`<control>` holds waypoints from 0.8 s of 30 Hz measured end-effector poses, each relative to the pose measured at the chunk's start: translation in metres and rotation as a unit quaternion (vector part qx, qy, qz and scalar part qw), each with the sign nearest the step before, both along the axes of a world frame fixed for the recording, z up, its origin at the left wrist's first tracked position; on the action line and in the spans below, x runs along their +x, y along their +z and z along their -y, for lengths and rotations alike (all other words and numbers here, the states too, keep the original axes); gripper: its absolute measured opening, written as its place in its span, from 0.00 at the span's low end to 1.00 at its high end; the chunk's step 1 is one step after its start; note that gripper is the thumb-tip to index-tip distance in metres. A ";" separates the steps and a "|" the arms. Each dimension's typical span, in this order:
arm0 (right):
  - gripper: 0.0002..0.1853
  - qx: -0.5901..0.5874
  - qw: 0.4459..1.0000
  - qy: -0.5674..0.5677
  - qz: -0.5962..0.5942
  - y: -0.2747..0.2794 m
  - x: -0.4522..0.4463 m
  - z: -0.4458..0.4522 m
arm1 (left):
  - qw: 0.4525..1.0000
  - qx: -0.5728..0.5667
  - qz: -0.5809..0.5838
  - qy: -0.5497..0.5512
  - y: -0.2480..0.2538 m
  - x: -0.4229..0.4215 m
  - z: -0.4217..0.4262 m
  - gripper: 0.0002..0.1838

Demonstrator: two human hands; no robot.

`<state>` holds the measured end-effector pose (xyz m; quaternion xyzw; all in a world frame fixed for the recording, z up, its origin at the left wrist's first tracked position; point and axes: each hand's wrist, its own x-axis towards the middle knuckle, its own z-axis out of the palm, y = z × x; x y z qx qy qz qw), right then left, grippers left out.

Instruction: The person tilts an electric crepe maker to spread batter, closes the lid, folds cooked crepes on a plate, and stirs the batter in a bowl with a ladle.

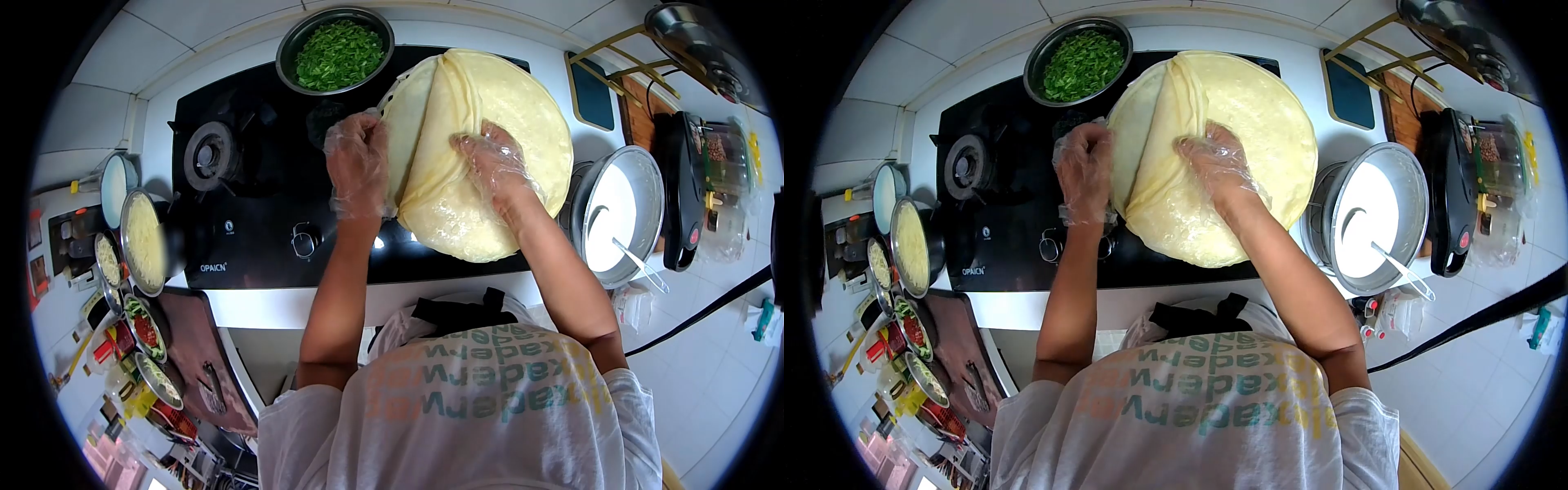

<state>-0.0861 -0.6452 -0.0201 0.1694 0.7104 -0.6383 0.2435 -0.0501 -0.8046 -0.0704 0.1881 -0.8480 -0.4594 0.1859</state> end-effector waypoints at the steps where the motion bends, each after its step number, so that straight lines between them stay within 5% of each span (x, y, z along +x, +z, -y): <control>1: 0.19 -0.003 1.000 0.007 0.001 -0.003 -0.001 -0.002 | 1.000 -0.012 -0.012 0.001 0.000 0.001 -0.002 0.09; 11: 0.15 0.018 0.999 -0.038 0.012 -0.006 -0.001 0.001 | 0.976 -0.166 -0.080 -0.115 0.027 0.010 -0.045 0.04; 14: 0.17 -0.108 0.987 -0.109 0.044 -0.009 -0.003 -0.003 | 0.969 -0.185 -0.087 -0.137 0.021 0.012 -0.053 0.05; 19: 0.25 -0.070 0.997 -0.002 0.023 -0.011 -0.007 -0.003 | 0.954 -0.250 -0.110 -0.122 0.024 0.014 -0.057 0.05; 22: 0.33 -0.006 0.999 -0.028 0.027 -0.012 -0.009 0.001 | 0.962 -0.193 -0.039 -0.188 0.038 0.024 -0.050 0.05; 24: 0.37 0.020 0.999 -0.033 0.030 -0.008 -0.008 0.002 | 0.974 -0.130 -0.118 -0.144 0.040 0.028 -0.039 0.07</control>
